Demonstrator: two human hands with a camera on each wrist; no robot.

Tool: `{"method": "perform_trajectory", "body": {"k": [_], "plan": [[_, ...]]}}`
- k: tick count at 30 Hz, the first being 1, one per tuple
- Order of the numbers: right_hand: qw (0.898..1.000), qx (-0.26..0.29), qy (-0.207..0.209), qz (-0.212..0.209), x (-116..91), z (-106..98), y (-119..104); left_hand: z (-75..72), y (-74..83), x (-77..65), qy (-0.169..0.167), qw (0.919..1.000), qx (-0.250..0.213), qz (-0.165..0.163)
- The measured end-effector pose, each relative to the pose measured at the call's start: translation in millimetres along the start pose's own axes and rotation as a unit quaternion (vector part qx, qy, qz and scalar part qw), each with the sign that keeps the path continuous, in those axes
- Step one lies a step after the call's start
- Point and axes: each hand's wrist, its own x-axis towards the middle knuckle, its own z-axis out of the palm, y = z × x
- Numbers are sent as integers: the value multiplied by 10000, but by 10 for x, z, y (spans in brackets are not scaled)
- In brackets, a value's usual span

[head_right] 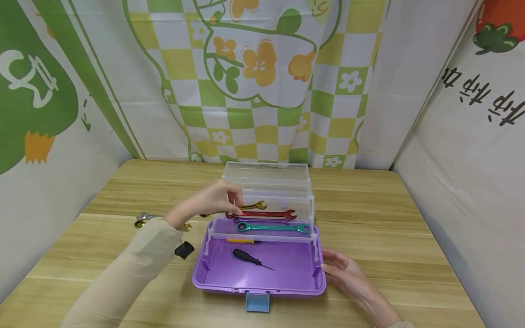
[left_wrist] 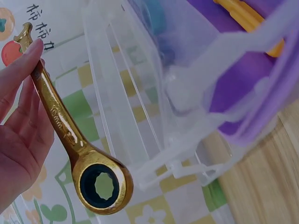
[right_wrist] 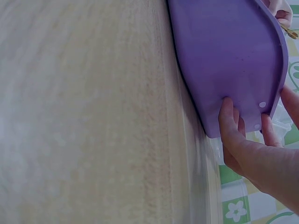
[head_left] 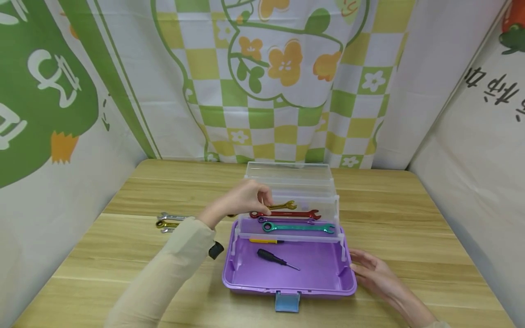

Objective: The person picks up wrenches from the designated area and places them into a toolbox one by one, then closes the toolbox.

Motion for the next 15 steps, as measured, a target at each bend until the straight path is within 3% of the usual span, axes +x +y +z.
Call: {"method": "perform_trajectory", "body": {"k": [6, 15], "plan": [[10000, -11, -26, -20, -2, 2, -5, 95, 64, 154, -144, 9996, 75, 229], [9999, 64, -119, -30, -2, 1, -9, 256, 142, 287, -658, 9977, 46, 138]]}}
